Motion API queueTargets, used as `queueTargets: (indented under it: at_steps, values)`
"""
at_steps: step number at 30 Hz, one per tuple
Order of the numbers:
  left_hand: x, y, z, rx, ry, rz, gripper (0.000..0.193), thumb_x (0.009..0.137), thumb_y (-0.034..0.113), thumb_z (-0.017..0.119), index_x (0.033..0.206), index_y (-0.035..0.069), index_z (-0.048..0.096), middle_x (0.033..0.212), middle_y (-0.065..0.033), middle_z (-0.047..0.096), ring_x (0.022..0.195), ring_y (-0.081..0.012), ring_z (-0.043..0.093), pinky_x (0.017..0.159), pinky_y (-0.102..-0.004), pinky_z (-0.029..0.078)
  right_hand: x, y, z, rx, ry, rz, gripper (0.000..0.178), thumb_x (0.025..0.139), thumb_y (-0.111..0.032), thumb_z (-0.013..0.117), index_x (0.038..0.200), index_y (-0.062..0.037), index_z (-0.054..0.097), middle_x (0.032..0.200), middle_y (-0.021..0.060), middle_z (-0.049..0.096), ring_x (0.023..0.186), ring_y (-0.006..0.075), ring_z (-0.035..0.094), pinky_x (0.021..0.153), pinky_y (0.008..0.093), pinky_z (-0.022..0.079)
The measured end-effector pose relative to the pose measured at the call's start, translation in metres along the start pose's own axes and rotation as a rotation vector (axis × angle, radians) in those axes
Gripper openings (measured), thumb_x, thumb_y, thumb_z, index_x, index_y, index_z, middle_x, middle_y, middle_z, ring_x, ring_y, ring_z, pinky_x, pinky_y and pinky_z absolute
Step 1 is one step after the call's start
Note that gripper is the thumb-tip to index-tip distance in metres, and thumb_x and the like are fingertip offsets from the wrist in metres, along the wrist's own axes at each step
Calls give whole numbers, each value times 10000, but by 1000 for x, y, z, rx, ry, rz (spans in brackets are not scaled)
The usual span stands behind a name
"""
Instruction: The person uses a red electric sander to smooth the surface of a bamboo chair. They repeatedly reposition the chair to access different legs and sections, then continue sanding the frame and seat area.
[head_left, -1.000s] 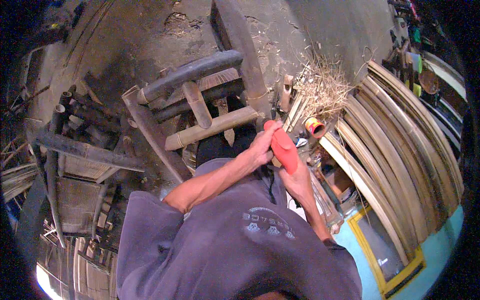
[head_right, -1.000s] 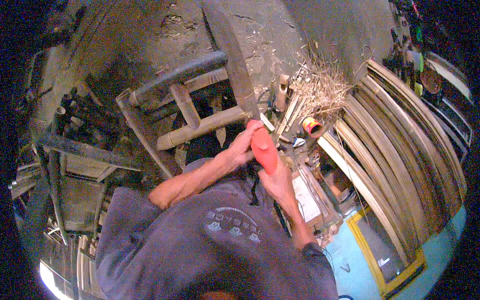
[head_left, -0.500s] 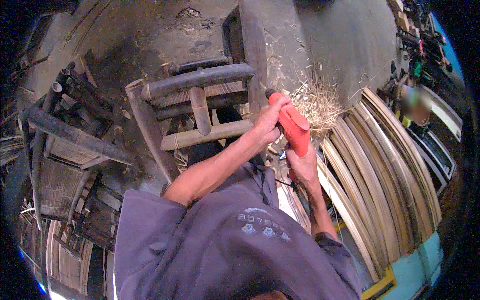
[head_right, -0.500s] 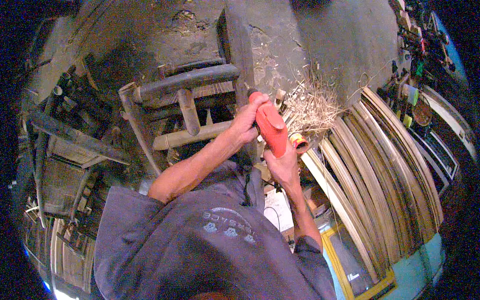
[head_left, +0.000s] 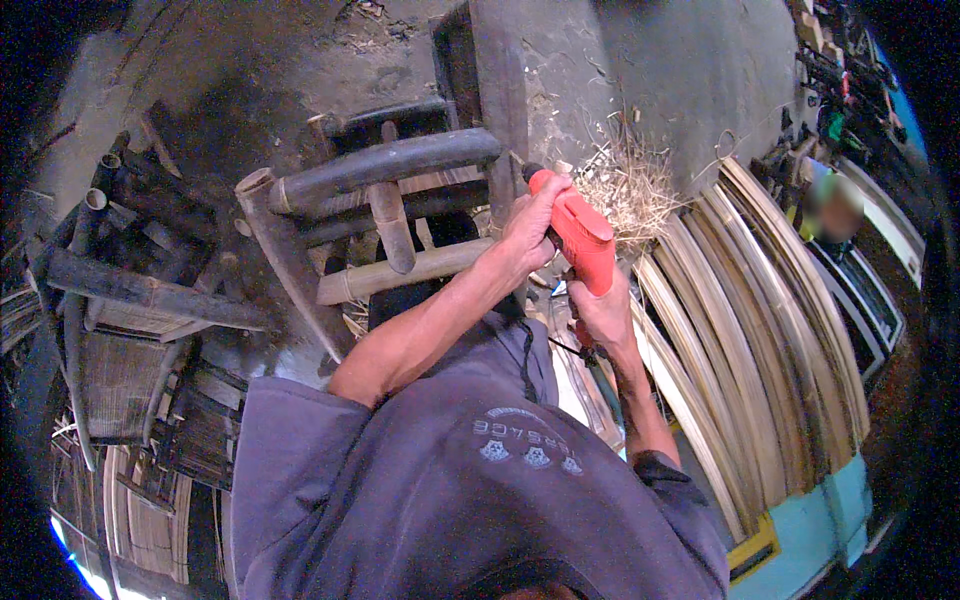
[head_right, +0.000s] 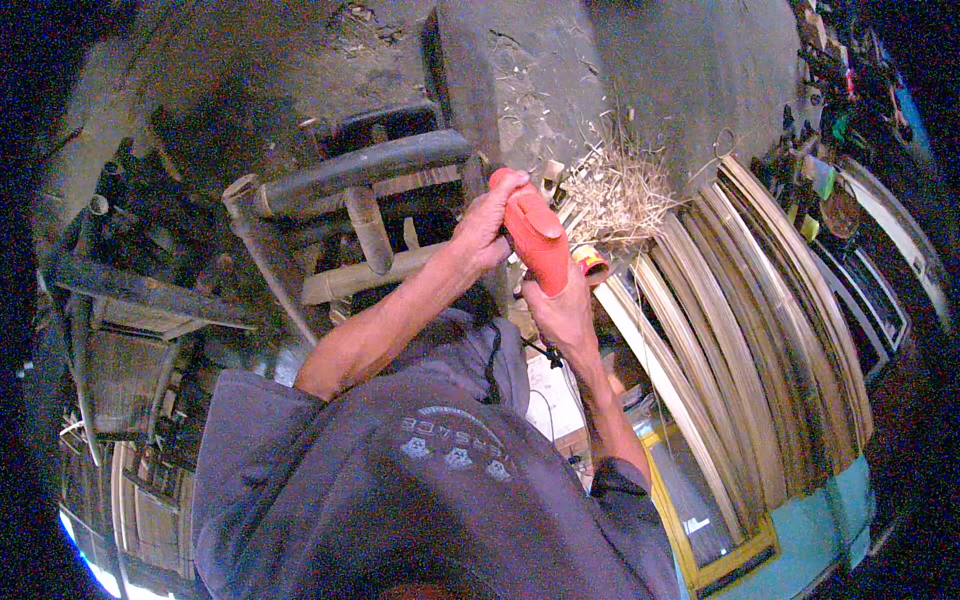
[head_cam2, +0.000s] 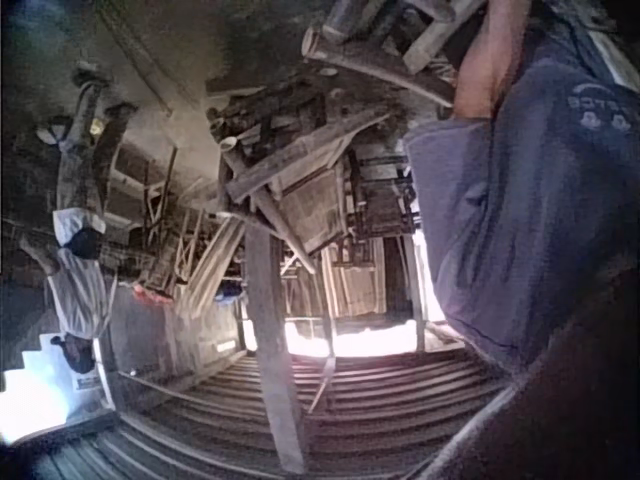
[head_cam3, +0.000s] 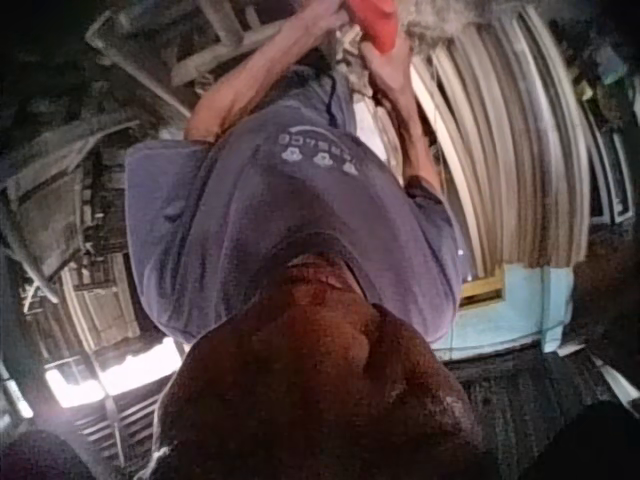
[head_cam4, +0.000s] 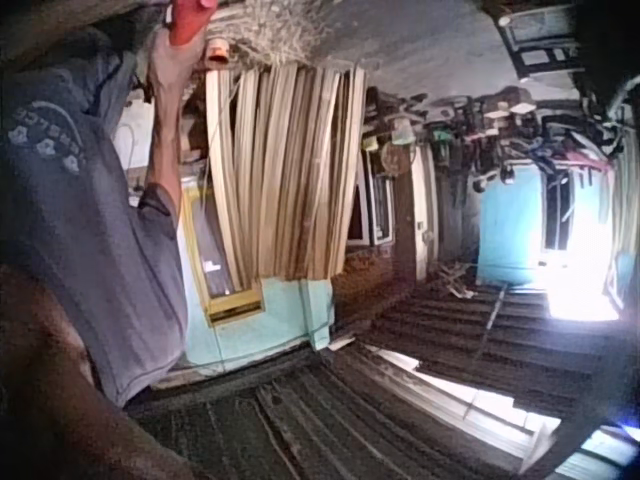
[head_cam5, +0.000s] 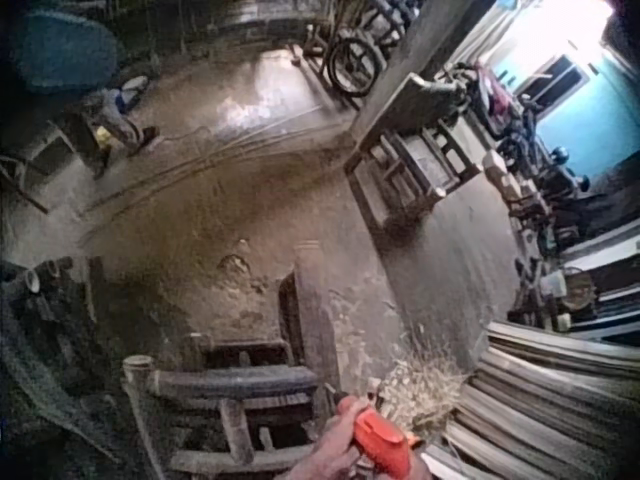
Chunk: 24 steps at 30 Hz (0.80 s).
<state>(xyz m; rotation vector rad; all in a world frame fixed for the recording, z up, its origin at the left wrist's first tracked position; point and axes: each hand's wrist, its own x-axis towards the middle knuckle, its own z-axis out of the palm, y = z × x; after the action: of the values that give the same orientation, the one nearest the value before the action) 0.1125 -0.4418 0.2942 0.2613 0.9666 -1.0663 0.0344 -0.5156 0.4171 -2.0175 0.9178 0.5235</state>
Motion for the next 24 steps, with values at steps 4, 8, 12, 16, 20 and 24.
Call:
queueTargets:
  at_steps: [4,8,12,16,20,24]
  values:
    - [1,2,0,-31,-31,11,279,840,271,692,974,70,553,885,-42,599,822,-170,609,804,-344,520,3,-9,-3,39,-46,24,165,750,-38,573,910,-5,559,680,27,567,566,108,540,514,286,442]
    - [-2,5,6,-41,3,32,299,825,239,698,974,21,560,886,-59,608,811,-171,616,769,-336,526,6,-13,-3,44,-44,23,163,750,-39,574,908,-4,561,671,30,574,546,111,547,497,291,446]
    - [-1,4,4,-2,0,-2,271,853,296,681,981,93,553,889,-32,597,832,-168,608,819,-350,519,7,-20,-8,-9,-50,97,179,743,-37,577,916,5,564,679,35,578,568,112,549,522,292,452]
    - [3,5,4,-2,-40,15,266,861,306,667,978,95,555,887,-30,596,831,-167,605,811,-344,519,14,-31,-15,-60,-131,133,399,731,-43,576,1124,22,546,944,118,641,842,214,611,794,335,482]
    - [0,6,6,-15,-36,16,257,861,303,665,970,97,558,886,-31,598,826,-167,605,806,-342,518,16,-36,-15,-69,-124,139,414,737,-44,584,1143,23,544,950,119,643,848,209,612,801,331,480]
    - [3,5,5,-47,-51,29,250,859,304,669,957,100,562,880,-32,599,818,-167,605,799,-343,518,15,-37,-16,-43,-114,149,413,743,-43,596,1149,14,546,958,116,646,852,198,612,805,329,480]
